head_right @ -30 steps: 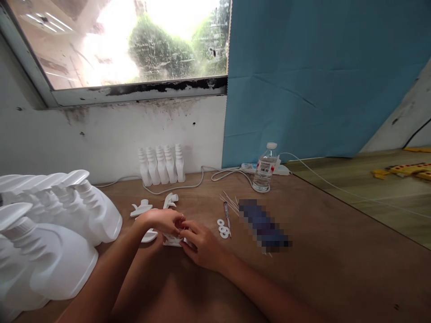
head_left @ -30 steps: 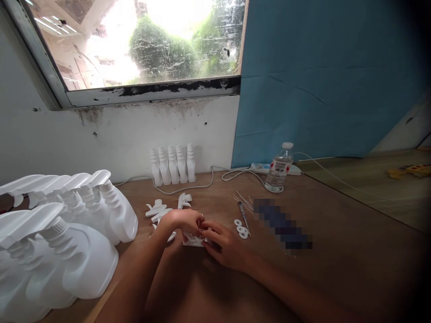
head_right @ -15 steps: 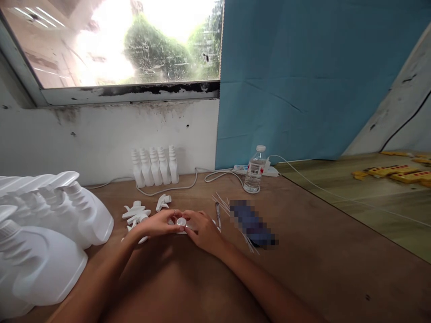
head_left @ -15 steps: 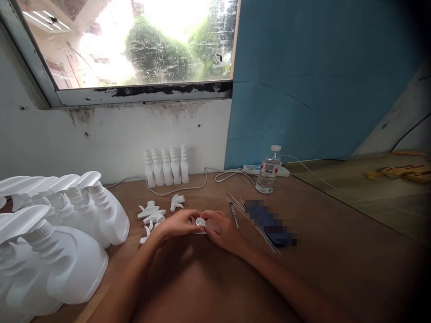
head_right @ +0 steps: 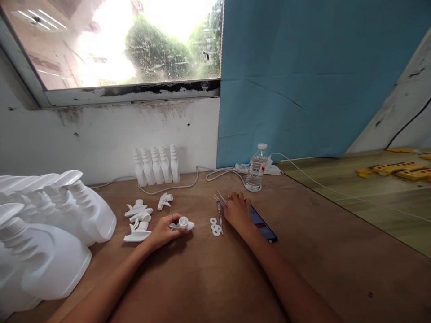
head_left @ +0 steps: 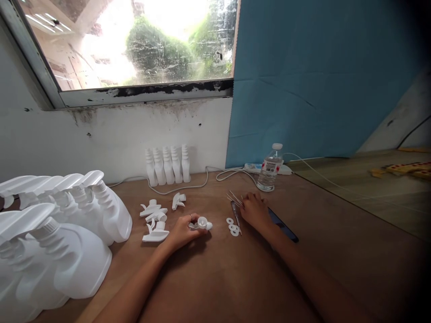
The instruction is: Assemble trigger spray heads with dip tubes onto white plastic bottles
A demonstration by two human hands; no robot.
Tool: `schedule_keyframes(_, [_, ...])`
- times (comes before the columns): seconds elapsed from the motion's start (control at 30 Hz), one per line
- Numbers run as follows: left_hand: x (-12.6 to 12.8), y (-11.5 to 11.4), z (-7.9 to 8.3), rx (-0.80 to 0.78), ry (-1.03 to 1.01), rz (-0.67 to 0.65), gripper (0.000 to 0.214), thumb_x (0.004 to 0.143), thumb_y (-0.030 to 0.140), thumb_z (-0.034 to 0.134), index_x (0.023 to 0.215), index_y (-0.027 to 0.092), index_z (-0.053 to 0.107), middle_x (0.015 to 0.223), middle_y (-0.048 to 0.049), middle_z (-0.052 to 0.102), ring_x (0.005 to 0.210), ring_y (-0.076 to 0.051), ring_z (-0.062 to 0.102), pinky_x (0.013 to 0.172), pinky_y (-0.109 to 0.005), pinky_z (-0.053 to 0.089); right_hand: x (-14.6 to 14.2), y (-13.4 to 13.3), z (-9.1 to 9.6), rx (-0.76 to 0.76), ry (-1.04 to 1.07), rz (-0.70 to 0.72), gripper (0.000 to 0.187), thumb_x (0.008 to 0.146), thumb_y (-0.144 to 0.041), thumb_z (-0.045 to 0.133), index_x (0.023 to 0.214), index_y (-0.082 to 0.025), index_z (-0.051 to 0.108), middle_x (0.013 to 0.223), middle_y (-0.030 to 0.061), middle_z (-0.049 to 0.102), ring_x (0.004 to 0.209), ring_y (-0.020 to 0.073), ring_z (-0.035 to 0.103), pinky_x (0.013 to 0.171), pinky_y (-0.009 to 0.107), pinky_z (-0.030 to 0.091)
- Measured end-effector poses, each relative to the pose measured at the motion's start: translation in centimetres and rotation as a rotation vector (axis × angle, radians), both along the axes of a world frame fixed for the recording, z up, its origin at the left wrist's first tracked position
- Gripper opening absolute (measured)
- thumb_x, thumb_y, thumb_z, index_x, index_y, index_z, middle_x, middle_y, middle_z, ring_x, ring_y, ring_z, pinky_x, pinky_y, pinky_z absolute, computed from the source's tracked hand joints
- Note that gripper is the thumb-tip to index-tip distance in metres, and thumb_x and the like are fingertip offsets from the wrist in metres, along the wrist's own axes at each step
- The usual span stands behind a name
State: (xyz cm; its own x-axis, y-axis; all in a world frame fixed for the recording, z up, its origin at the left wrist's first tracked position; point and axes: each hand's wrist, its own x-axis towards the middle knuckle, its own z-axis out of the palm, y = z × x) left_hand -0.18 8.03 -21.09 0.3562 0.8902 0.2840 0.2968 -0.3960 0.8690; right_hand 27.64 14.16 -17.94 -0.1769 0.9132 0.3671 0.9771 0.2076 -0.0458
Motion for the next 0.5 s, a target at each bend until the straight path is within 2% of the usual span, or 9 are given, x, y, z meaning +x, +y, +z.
schedule_keyframes(0.2, [0.1,0.0,0.0,-0.002,0.002,-0.01,0.035,0.081,0.047,0.078,0.096,0.018,0.065,0.09,0.0007,0.06,0.082,-0.023,0.054,0.066,-0.025,0.038,-0.7,-0.2,0.0,0.01,0.084,0.03,0.019,0.08,-0.01,0.053,0.07,-0.012,0.068,0.093,0.0173,0.068,0.098,0.0327,0.058,0.079,0.041,0.04])
schedule_keyframes(0.27, [0.1,-0.1,-0.1,-0.001,-0.007,-0.01,0.034,0.08,0.046,0.078,0.095,0.018,0.065,0.089,0.0007,0.06,0.081,-0.022,0.054,0.067,-0.026,0.038,-0.8,-0.3,0.6,0.044,0.151,0.034,0.02,0.084,-0.013,0.05,0.074,-0.013,0.067,0.09,0.0159,0.069,0.091,0.0297,0.062,0.075,0.037,0.042])
schedule_keyframes(0.33, [0.2,-0.1,-0.1,0.007,-0.017,0.007,0.034,0.08,0.047,0.077,0.094,0.018,0.065,0.088,0.0006,0.06,0.08,-0.023,0.054,0.067,-0.026,0.037,-1.1,-0.5,1.3,0.087,0.228,0.04,0.022,0.092,-0.02,0.044,0.087,-0.014,0.065,0.088,0.0126,0.069,0.082,0.0244,0.065,0.07,0.033,0.044])
schedule_keyframes(0.4, [0.3,-0.1,-0.1,0.011,-0.026,0.022,0.036,0.079,0.049,0.075,0.094,0.018,0.065,0.087,0.0002,0.06,0.08,-0.023,0.054,0.066,-0.027,0.037,-1.6,-1.1,2.0,0.129,0.456,0.124,0.024,0.097,-0.03,0.039,0.098,-0.017,0.059,0.08,0.0071,0.069,0.069,0.0186,0.065,0.063,0.028,0.046])
schedule_keyframes(0.5, [0.3,-0.1,0.0,0.006,-0.041,0.019,0.037,0.078,0.05,0.075,0.094,0.018,0.066,0.088,-0.0002,0.06,0.08,-0.024,0.054,0.067,-0.027,0.037,-3.1,-2.6,2.6,0.124,1.006,0.382,0.022,0.097,-0.041,0.04,0.101,-0.021,0.048,0.07,-0.0003,0.064,0.047,0.0128,0.057,0.047,0.024,0.044])
